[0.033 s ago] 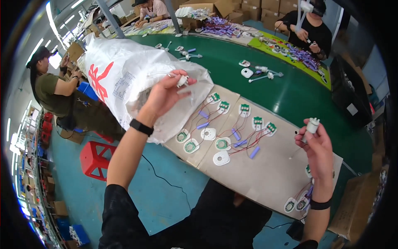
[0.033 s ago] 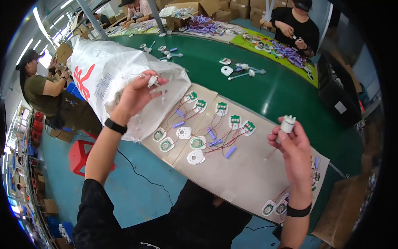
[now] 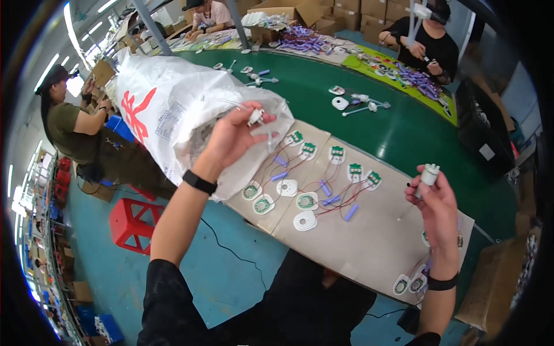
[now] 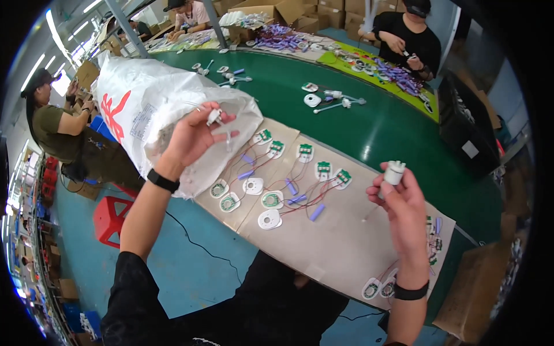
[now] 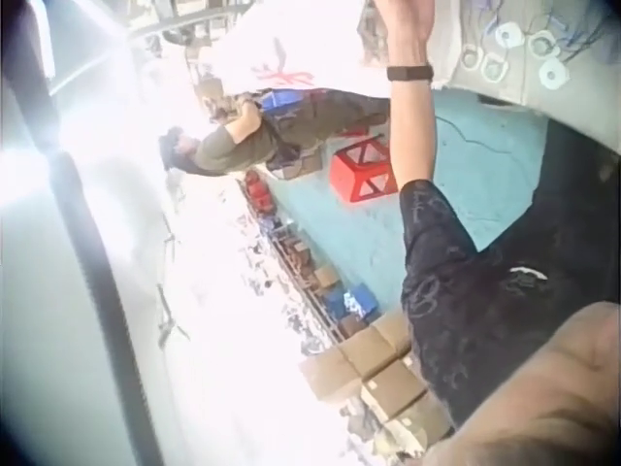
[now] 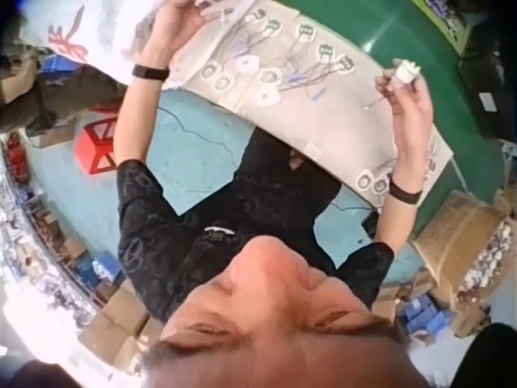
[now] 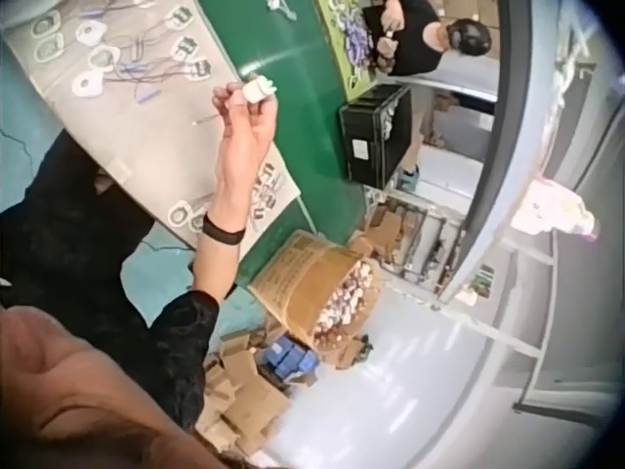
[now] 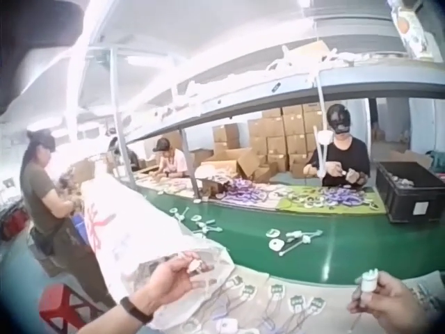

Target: The person picks up a motor and a plastic tube assembly, fits them together, and places the unit on the table. They then pick up a circuit board and connect the motor's wires to it before setting the assembly aside.

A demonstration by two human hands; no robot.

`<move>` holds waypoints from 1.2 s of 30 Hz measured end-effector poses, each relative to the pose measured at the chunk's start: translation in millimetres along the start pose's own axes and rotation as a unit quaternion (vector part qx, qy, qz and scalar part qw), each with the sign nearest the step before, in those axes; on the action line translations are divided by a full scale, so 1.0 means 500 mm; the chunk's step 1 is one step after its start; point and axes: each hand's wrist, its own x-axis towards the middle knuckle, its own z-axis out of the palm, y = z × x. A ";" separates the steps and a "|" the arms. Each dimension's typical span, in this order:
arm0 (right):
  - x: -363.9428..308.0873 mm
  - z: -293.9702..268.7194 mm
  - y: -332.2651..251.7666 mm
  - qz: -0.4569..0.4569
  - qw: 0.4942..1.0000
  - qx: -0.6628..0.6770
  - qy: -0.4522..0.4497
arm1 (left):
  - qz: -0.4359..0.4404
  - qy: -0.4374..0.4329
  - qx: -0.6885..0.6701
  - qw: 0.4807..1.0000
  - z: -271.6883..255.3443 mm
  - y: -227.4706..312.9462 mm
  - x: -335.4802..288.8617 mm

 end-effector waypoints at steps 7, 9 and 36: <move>0.010 0.053 0.085 0.051 0.995 0.088 -0.024 | -0.033 -0.059 0.039 0.997 0.197 -0.208 -0.021; 0.009 0.057 0.089 0.062 0.993 0.097 -0.018 | -0.042 -0.081 0.036 0.995 0.251 -0.249 -0.032; -0.089 -0.099 0.070 -0.061 0.992 -0.104 0.030 | -0.125 -0.105 0.369 0.915 0.356 -0.410 -0.003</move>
